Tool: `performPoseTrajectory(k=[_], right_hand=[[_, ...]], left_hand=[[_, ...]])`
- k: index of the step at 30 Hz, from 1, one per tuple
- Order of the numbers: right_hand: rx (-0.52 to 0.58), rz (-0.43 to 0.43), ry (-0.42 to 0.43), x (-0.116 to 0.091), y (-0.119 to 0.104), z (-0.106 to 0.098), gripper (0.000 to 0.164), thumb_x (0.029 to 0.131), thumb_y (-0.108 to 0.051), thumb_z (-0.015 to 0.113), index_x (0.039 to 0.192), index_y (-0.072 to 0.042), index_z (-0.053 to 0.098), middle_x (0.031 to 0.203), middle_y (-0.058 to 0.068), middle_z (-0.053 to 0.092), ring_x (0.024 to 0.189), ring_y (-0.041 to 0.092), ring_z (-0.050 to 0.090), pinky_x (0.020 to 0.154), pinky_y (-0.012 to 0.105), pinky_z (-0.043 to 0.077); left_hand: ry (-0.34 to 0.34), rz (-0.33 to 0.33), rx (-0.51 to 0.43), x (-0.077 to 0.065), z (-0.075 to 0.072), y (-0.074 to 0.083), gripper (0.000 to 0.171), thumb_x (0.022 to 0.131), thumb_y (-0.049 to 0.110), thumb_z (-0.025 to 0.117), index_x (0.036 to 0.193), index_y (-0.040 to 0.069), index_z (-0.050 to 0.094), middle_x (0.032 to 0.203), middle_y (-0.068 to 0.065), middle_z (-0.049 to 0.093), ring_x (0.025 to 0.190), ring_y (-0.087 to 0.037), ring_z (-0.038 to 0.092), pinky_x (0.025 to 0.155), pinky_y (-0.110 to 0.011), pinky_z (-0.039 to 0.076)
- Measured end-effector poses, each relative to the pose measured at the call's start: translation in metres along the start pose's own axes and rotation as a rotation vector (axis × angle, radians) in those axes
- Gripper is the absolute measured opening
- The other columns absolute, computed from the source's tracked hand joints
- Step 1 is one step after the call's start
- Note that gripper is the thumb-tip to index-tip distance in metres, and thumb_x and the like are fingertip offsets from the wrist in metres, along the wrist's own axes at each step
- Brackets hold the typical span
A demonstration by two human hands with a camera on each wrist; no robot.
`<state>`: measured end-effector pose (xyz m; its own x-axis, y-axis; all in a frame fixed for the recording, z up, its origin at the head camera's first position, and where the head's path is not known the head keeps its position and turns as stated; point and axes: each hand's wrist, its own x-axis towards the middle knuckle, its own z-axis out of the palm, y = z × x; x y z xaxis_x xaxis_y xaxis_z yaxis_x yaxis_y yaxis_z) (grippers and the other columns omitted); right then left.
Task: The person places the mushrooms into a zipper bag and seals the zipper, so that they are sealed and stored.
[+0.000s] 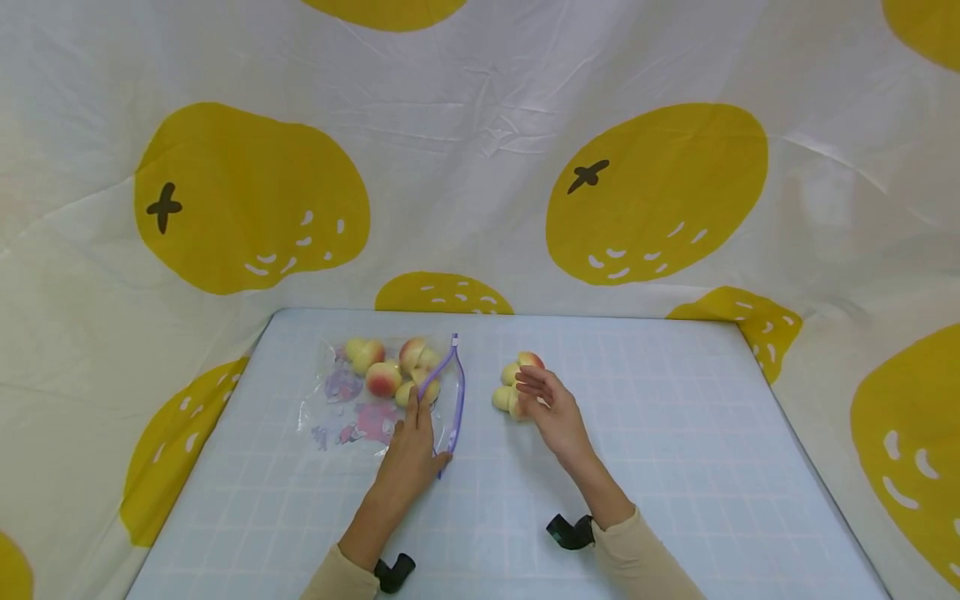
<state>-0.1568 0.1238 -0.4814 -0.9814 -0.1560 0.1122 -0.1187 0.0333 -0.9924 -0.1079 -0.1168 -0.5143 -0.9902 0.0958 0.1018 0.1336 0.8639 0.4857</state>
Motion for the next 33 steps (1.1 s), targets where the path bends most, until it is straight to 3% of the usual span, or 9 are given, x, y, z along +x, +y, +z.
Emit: performPoseTrajectory(k=[8,15,23,33], right_hand=[[-0.089,-0.028,0.081,0.021,0.004,-0.028,0.04,0.095,0.005,0.064,0.134,0.003,0.056,0.132,0.023,0.059,0.119,0.037,0.057,0.093,0.024,0.049],[-0.148,-0.016,0.114,0.048,0.018,-0.045,0.04,0.094,0.001,0.065,0.133,0.003,0.057,0.13,0.022,0.059,0.121,0.044,0.054,0.1,0.043,0.047],[-0.189,0.088,0.023,0.071,0.04,-0.054,0.044,0.097,-0.006,0.063,0.14,0.001,0.053,0.14,0.024,0.052,0.127,0.039,0.051,0.105,0.049,0.043],[-0.067,0.199,-0.046,0.079,0.049,-0.055,0.055,0.095,-0.009,0.068,0.144,0.002,0.047,0.146,0.023,0.047,0.13,0.036,0.049,0.106,0.047,0.04]], left_hand=[[-0.013,-0.006,0.004,-0.001,-0.001,-0.001,0.109,0.075,0.018,0.09,0.153,-0.011,0.02,0.16,-0.031,0.014,0.107,-0.05,0.055,0.083,-0.053,0.054],[-0.021,-0.021,0.007,-0.001,-0.001,-0.001,0.11,0.076,0.018,0.09,0.153,-0.011,0.017,0.161,-0.03,0.013,0.106,-0.048,0.056,0.084,-0.052,0.055],[-0.017,-0.025,0.008,-0.001,0.0,-0.002,0.111,0.076,0.018,0.09,0.154,-0.011,0.017,0.161,-0.03,0.013,0.105,-0.048,0.056,0.082,-0.052,0.055],[-0.029,-0.032,-0.016,0.0,-0.001,0.0,0.109,0.077,0.017,0.089,0.154,-0.011,0.017,0.161,-0.029,0.012,0.108,-0.048,0.055,0.083,-0.053,0.054]])
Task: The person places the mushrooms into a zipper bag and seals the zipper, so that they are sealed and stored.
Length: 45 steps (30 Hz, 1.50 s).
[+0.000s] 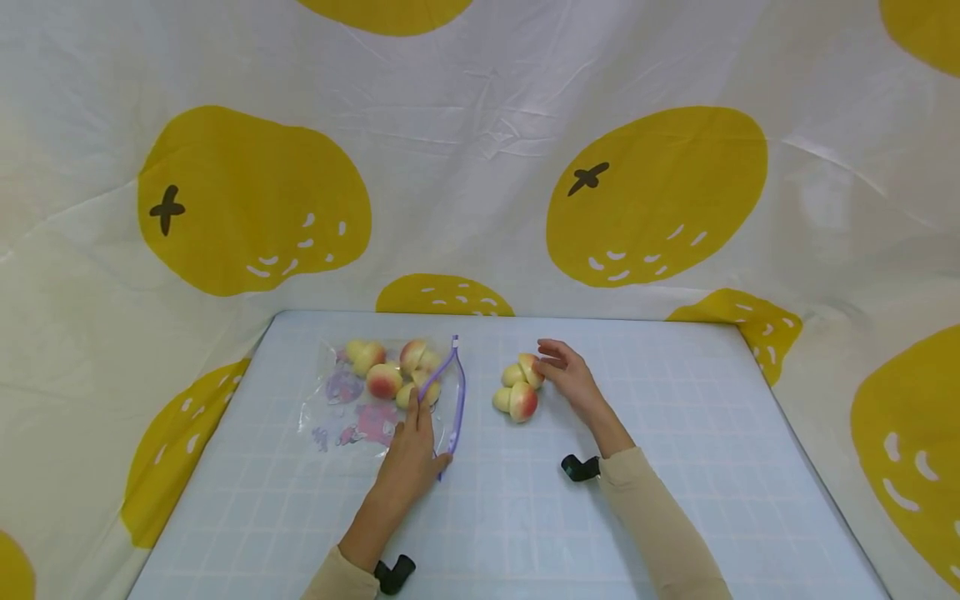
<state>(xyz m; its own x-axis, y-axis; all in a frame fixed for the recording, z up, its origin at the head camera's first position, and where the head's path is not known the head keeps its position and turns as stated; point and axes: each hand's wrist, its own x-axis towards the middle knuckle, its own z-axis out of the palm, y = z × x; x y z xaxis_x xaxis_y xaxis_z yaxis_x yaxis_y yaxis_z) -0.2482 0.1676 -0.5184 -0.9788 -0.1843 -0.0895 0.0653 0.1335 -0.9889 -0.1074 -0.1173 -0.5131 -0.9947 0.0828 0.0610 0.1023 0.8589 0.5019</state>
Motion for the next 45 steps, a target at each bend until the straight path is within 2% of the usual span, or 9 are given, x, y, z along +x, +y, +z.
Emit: performPoseTrajectory(k=[9,20,27,36,45], right_hand=[[0.007,0.11,-0.045,0.0029,0.0054,-0.0017,0.064,0.092,-0.017,0.073,0.148,-0.004,0.044,0.144,0.018,0.049,0.133,0.033,0.045,0.108,0.047,0.038],[-0.006,0.121,-0.088,0.004,0.0061,-0.0023,0.063,0.09,-0.012,0.075,0.146,-0.002,0.047,0.141,0.018,0.052,0.129,0.032,0.049,0.104,0.041,0.042],[0.031,0.113,-0.111,0.0048,0.0086,-0.0023,0.06,0.092,-0.008,0.072,0.146,0.002,0.046,0.14,0.021,0.052,0.122,0.03,0.053,0.097,0.036,0.049],[0.038,0.113,-0.092,0.0041,0.0095,-0.0005,0.057,0.092,-0.007,0.071,0.144,0.002,0.048,0.137,0.022,0.052,0.113,0.025,0.056,0.093,0.033,0.052],[0.044,0.106,-0.076,0.0032,0.0086,0.0005,0.056,0.092,-0.009,0.072,0.142,0.002,0.05,0.135,0.022,0.054,0.113,0.025,0.056,0.092,0.033,0.052]], left_hand=[[-0.011,-0.011,0.012,0.001,0.0008,-0.0002,0.11,0.077,0.018,0.089,0.154,-0.011,0.016,0.162,-0.029,0.011,0.108,-0.047,0.055,0.086,-0.052,0.054],[-0.022,-0.023,0.011,0.0021,0.0027,-0.0022,0.11,0.078,0.018,0.088,0.155,-0.009,0.014,0.163,-0.027,0.009,0.111,-0.047,0.055,0.088,-0.053,0.053],[-0.022,-0.024,0.007,0.0021,0.0032,-0.0028,0.111,0.079,0.019,0.088,0.155,-0.009,0.013,0.163,-0.026,0.009,0.112,-0.047,0.054,0.089,-0.052,0.053],[-0.026,-0.025,0.001,0.0012,0.0027,-0.0024,0.109,0.079,0.018,0.088,0.154,-0.011,0.014,0.163,-0.027,0.009,0.112,-0.047,0.054,0.089,-0.052,0.053],[-0.029,-0.031,0.0,0.0012,0.0025,-0.0022,0.109,0.079,0.019,0.087,0.155,-0.01,0.014,0.163,-0.026,0.008,0.114,-0.048,0.053,0.091,-0.053,0.052]])
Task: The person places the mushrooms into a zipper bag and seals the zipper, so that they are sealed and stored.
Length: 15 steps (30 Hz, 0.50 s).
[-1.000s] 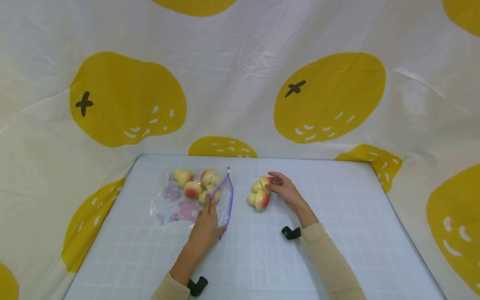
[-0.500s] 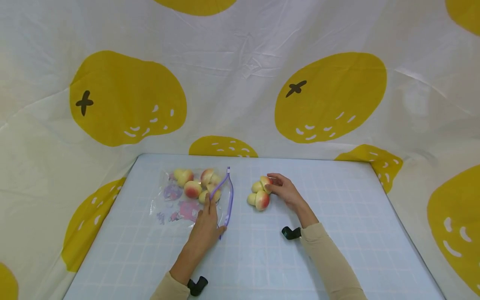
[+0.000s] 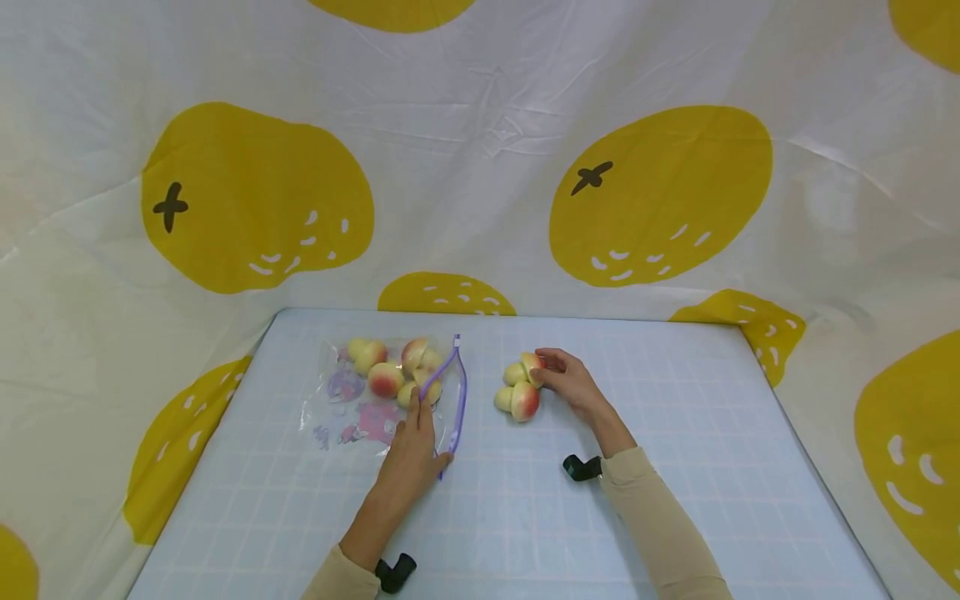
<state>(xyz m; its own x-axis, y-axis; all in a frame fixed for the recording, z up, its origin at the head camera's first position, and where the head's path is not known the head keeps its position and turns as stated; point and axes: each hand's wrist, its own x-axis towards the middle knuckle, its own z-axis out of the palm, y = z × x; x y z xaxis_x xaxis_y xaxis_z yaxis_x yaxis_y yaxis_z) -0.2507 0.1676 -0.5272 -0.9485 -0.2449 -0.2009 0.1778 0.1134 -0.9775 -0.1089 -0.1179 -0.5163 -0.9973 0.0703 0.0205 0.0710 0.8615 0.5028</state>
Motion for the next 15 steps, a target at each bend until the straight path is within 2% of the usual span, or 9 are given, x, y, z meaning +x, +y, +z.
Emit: performPoseTrajectory(k=[6,15], right_hand=[[0.035,-0.018,0.036,-0.001,-0.001,0.0,0.054,0.091,-0.006,0.071,0.14,0.004,0.051,0.132,0.022,0.055,0.112,0.026,0.057,0.089,0.029,0.053],[0.013,-0.08,0.071,-0.008,-0.014,0.002,0.054,0.092,-0.004,0.071,0.14,0.005,0.05,0.135,0.023,0.054,0.116,0.028,0.055,0.088,0.028,0.053]], left_hand=[[0.007,0.005,-0.001,0.0,-0.001,0.001,0.108,0.079,0.018,0.088,0.154,-0.011,0.015,0.163,-0.027,0.009,0.112,-0.048,0.054,0.089,-0.053,0.052],[0.024,0.024,0.008,-0.001,-0.002,0.001,0.108,0.078,0.018,0.088,0.154,-0.011,0.016,0.162,-0.028,0.011,0.111,-0.049,0.054,0.087,-0.054,0.053]])
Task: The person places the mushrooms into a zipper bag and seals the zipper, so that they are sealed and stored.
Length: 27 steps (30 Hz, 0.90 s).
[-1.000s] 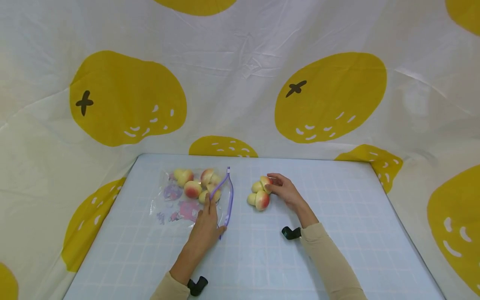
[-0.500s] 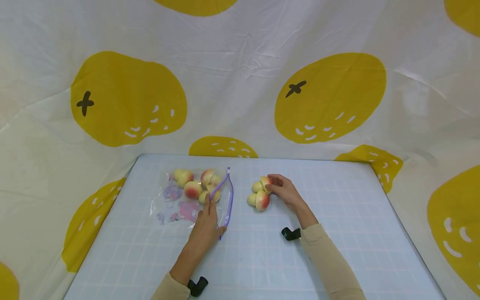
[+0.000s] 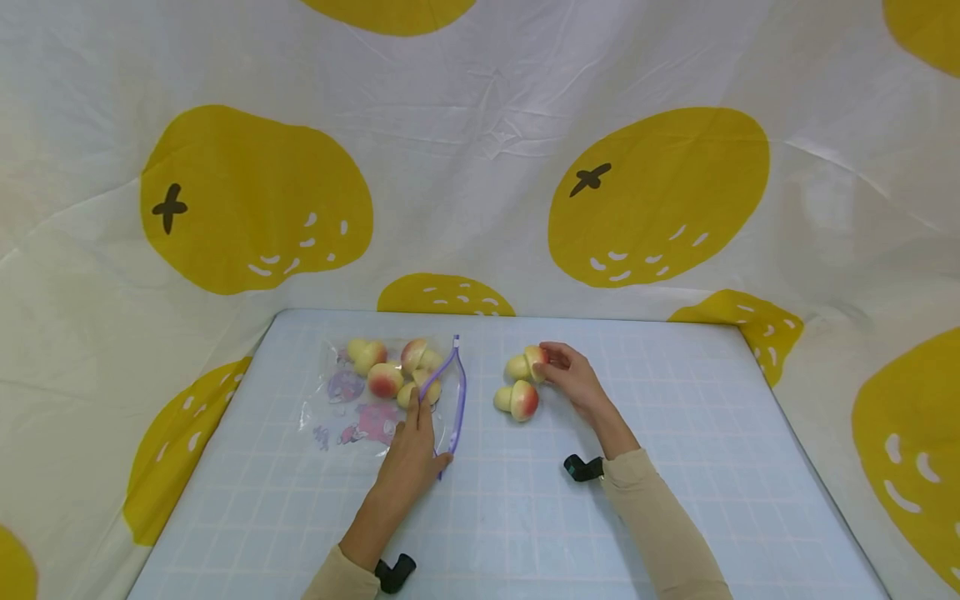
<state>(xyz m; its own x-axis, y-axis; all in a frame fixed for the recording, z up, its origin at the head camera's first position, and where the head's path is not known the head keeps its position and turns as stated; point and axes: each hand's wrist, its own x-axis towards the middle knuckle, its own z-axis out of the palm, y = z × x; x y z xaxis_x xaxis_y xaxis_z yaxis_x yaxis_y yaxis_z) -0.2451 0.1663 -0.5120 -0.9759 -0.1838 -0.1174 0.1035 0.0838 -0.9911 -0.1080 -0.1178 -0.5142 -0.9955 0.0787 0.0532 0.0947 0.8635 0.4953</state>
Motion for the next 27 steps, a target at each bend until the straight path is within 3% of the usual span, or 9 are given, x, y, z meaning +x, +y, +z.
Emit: performPoseTrajectory(k=[9,18,27], right_hand=[[-0.031,-0.068,0.006,-0.007,-0.017,0.005,0.054,0.092,-0.009,0.073,0.141,0.001,0.052,0.138,0.018,0.055,0.124,0.03,0.052,0.092,0.028,0.052],[-0.099,-0.135,0.014,-0.022,-0.033,0.017,0.06,0.091,-0.02,0.077,0.142,-0.001,0.052,0.137,0.01,0.057,0.123,0.028,0.052,0.104,0.042,0.043],[-0.112,-0.191,0.0,-0.032,-0.032,0.039,0.054,0.091,-0.017,0.076,0.139,-0.003,0.055,0.133,0.012,0.059,0.12,0.028,0.053,0.101,0.042,0.046]], left_hand=[[-0.013,-0.011,-0.002,0.0,0.0,0.0,0.108,0.078,0.018,0.088,0.154,-0.011,0.016,0.162,-0.028,0.01,0.113,-0.049,0.054,0.089,-0.054,0.052],[-0.018,-0.017,-0.002,0.0,0.001,0.0,0.107,0.078,0.018,0.088,0.154,-0.011,0.017,0.162,-0.028,0.01,0.113,-0.048,0.053,0.09,-0.054,0.052],[-0.015,-0.013,-0.004,0.001,0.001,-0.001,0.108,0.078,0.018,0.088,0.154,-0.011,0.017,0.162,-0.027,0.01,0.114,-0.048,0.053,0.09,-0.053,0.052]])
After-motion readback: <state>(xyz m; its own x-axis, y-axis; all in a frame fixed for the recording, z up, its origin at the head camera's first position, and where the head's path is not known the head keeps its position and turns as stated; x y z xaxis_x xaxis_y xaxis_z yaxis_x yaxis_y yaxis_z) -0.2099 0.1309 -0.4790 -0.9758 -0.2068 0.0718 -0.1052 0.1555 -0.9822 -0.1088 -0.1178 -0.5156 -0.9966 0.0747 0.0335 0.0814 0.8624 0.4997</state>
